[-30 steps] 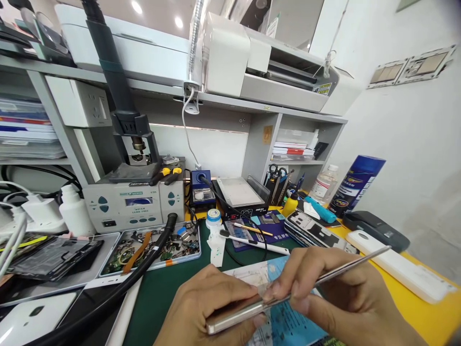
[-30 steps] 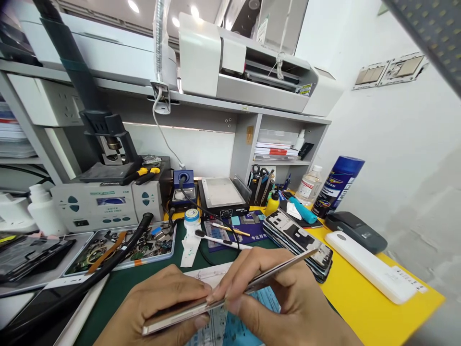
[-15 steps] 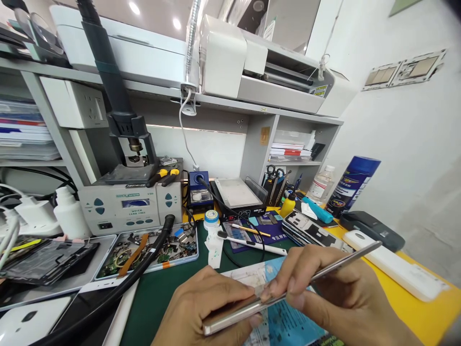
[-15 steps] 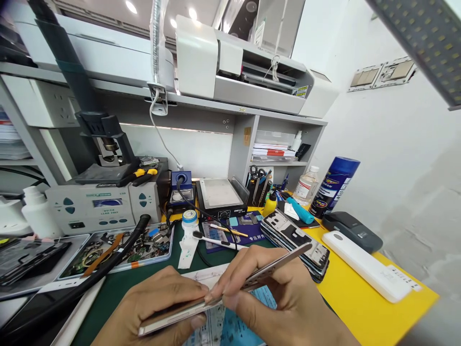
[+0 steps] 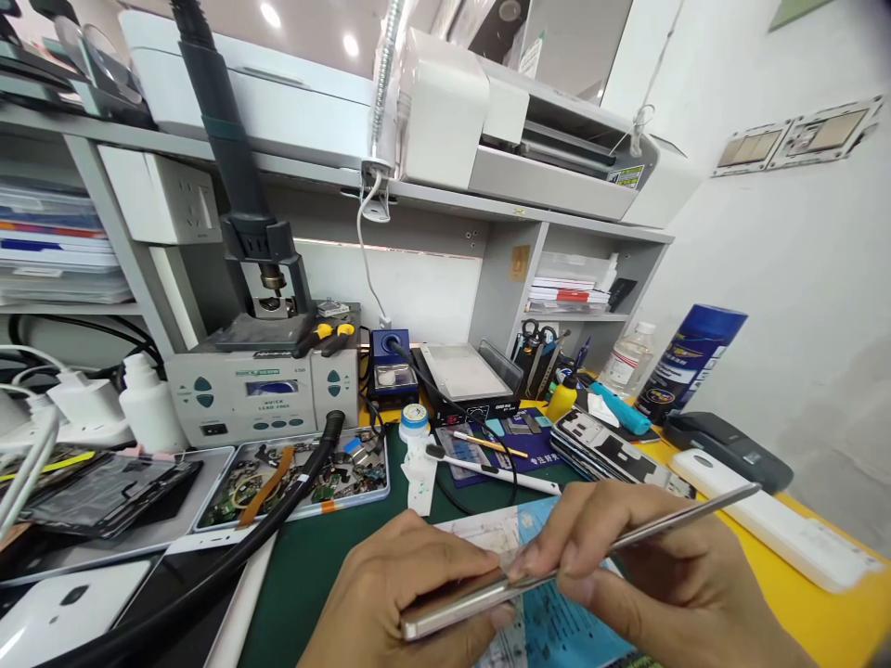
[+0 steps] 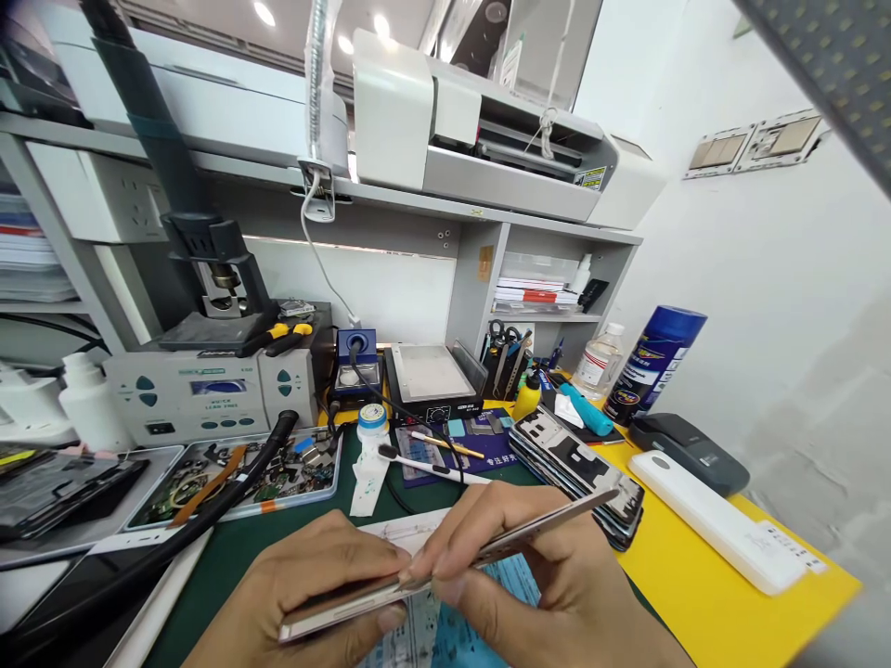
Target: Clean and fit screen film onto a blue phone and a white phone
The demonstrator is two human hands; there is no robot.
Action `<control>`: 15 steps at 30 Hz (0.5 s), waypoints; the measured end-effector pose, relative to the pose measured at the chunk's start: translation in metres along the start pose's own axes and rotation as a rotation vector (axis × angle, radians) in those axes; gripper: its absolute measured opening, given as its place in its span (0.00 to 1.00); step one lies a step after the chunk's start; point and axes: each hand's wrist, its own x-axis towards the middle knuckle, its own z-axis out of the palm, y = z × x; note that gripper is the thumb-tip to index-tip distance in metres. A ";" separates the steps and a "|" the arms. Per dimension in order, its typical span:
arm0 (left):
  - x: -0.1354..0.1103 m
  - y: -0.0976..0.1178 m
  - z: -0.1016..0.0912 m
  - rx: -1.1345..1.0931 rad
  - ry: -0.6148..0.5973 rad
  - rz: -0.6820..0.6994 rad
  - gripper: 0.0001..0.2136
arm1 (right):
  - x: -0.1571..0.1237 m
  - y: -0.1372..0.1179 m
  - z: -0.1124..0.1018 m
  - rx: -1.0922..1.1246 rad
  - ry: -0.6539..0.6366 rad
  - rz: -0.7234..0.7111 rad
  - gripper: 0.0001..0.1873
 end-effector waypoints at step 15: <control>0.000 -0.002 0.001 -0.001 0.024 0.025 0.11 | 0.003 -0.008 0.015 -0.136 0.088 -0.119 0.14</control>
